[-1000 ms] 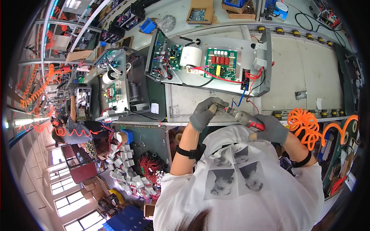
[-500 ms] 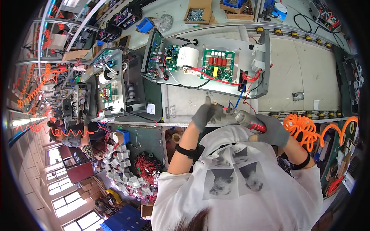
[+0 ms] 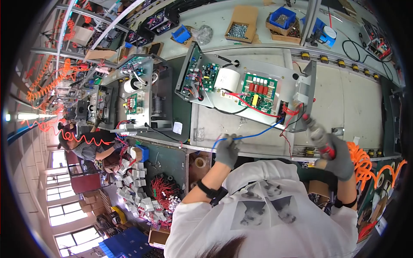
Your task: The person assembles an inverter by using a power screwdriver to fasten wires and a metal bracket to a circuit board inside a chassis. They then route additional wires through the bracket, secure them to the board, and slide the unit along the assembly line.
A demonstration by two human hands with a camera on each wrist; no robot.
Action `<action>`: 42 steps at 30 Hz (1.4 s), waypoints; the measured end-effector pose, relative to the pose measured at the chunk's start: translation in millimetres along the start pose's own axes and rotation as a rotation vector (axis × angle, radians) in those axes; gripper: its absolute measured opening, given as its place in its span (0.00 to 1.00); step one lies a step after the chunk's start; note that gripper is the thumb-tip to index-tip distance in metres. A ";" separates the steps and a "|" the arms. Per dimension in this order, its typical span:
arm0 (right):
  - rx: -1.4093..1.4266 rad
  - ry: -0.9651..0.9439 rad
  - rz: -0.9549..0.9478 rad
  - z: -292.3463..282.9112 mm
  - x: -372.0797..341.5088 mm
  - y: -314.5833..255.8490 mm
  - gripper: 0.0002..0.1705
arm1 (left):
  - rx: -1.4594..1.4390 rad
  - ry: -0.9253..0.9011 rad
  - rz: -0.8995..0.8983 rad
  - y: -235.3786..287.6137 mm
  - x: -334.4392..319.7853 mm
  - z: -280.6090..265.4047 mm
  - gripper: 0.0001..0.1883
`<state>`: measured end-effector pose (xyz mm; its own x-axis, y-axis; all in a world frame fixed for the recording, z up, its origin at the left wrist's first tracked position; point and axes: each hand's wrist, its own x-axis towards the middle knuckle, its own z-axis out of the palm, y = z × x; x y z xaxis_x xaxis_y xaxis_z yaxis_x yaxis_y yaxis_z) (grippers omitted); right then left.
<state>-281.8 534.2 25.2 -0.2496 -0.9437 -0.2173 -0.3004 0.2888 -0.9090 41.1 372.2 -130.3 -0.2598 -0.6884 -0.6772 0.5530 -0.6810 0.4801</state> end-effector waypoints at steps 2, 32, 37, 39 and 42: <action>-0.085 0.250 0.007 -16.2 8.2 32.1 0.35 | 0.174 -0.071 0.379 20.2 -11.7 17.8 0.09; 0.643 -0.339 0.175 70.0 62.2 15.0 0.32 | 0.915 -0.044 0.729 178.5 149.4 49.5 0.12; 0.512 -0.489 0.130 86.0 57.6 1.5 0.29 | 0.826 -0.346 0.652 245.0 25.7 134.6 0.12; 0.373 -0.447 0.028 80.1 64.1 7.7 0.28 | 0.777 -0.624 0.402 261.7 11.6 142.3 0.17; 0.150 -0.344 -0.085 57.5 82.3 23.0 0.28 | 1.892 -0.573 1.066 219.5 -3.9 166.0 0.18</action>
<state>-256.4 453.9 -34.0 0.1016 -0.9698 -0.2218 -0.1620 0.2039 -0.9655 32.1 184.0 70.3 -0.7974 -0.5902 0.1261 -0.4649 0.7339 0.4953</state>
